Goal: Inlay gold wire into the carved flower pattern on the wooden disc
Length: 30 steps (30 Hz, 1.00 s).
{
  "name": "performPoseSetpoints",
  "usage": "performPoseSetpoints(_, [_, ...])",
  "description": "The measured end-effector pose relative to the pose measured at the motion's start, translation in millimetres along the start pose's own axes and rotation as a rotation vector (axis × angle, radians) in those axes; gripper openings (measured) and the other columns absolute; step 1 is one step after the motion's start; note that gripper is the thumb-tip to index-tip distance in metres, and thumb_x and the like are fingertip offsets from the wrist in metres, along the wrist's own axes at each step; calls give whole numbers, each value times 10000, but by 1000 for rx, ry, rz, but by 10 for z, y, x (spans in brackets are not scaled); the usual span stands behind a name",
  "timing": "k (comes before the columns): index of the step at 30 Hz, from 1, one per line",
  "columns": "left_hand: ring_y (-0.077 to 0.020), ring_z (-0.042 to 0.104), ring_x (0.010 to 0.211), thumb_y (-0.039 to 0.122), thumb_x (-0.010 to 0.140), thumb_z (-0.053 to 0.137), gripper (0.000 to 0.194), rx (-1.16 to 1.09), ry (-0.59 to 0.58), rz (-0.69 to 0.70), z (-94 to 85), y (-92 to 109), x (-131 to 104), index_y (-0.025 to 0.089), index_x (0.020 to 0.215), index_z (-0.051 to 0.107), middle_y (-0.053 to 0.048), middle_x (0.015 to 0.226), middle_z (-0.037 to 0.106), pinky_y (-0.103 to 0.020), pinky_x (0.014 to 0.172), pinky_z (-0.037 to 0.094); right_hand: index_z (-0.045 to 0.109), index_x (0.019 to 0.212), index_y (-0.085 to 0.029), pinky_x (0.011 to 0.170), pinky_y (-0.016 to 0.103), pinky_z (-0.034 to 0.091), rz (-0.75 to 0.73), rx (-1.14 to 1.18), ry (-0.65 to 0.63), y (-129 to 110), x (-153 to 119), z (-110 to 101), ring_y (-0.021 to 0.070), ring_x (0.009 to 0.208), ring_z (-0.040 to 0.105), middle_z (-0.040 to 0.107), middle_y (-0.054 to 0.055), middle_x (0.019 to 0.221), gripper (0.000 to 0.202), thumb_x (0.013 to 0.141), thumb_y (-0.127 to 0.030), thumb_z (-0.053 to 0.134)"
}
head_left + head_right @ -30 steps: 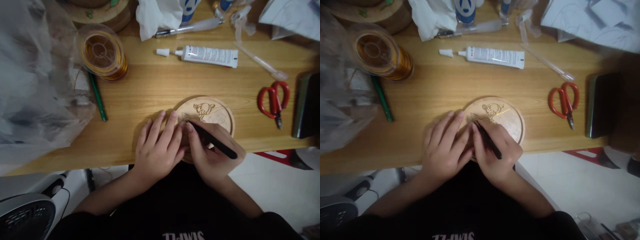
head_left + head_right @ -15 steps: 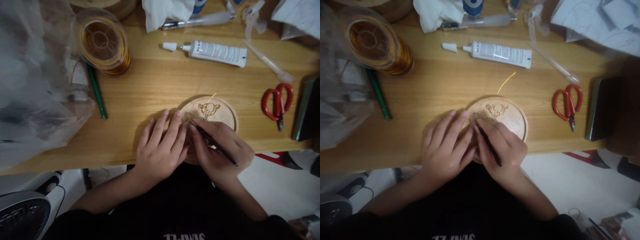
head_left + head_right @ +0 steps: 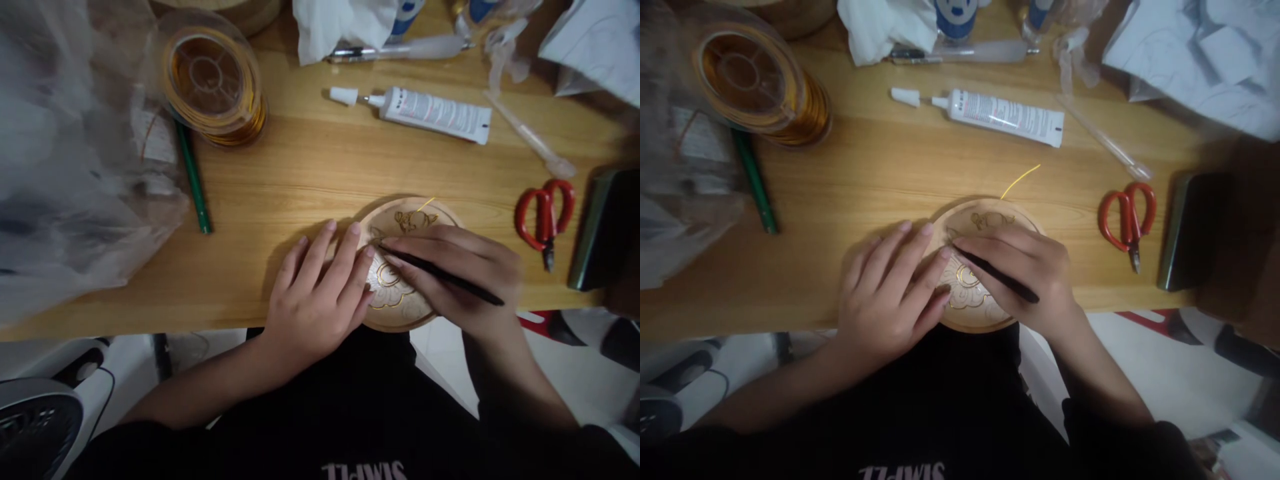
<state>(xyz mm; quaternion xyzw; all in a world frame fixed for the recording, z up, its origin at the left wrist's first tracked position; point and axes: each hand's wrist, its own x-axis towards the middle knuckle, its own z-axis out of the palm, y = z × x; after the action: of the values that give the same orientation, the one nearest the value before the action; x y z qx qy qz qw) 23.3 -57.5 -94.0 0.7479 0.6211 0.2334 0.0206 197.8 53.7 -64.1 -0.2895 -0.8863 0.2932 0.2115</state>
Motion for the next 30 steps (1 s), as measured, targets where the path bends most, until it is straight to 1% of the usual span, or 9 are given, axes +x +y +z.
performPoseSetpoints(4, [-357,594,1243,342,956,533,384,-1,-3,0,-1,3,2,119,1238,668,-145,1351,633,-456,1003,429,731,1058,-210,770,303,608,63,101,23,7,45,37,173,861,730,763,36,948,269,812,-101,731])
performPoseSetpoints(10, [-361,596,1242,343,939,567,381,-12,1,0,-7,-1,7,118,1229,670,-150,1345,637,-447,993,432,748,1019,-246,744,291,609,144,68,161,-35,50,76,160,803,728,771,7,925,285,784,-85,748])
performPoseSetpoints(12, [-365,603,1233,346,931,579,386,-14,3,7,-6,-4,7,113,1225,670,-155,1336,641,-447,984,437,743,1044,-260,708,296,607,136,73,146,-34,41,59,163,780,724,769,-2,919,316,779,-88,753])
performPoseSetpoints(16, [-354,596,1247,348,939,571,380,-15,1,3,2,-6,-1,121,1229,663,-156,1349,632,-449,1017,422,732,1054,-290,689,334,607,109,78,45,-6,32,19,184,787,727,766,-12,943,294,810,-126,741])
performPoseSetpoints(19, [-354,588,1258,345,948,555,381,-20,-4,-2,-1,-6,-2,121,1239,656,-157,1358,626,-451,1023,418,729,1030,-285,683,332,605,126,46,36,-23,34,17,179,766,724,764,-13,921,254,819,-145,738])
performPoseSetpoints(21, [-363,597,1245,343,945,558,380,-14,-13,7,-14,-9,6,120,1236,661,-155,1352,630,-452,1000,430,730,997,-263,660,313,599,164,18,79,-82,28,35,171,732,715,761,-7,882,221,804,-159,754])
performPoseSetpoints(23, [-365,607,1230,345,941,564,377,0,-29,19,-31,-14,18,121,1226,669,-148,1346,635,-449,974,443,728,964,-239,647,290,593,241,-18,132,-174,12,74,161,715,708,755,0,850,182,797,-172,760])
performPoseSetpoints(26, [-353,611,1228,348,951,547,374,12,-41,19,-49,-19,30,119,1220,671,-134,1348,635,-445,965,455,721,943,-211,628,253,587,341,-90,177,-320,-25,165,141,693,699,749,7,831,128,820,-178,737])
performPoseSetpoints(30, [-351,602,1241,329,966,509,376,-6,-36,17,-51,-22,24,106,1224,668,-135,1358,628,-457,965,466,722,971,-193,600,244,587,334,-179,240,-436,-71,293,137,668,696,755,19,838,147,828,-160,723])
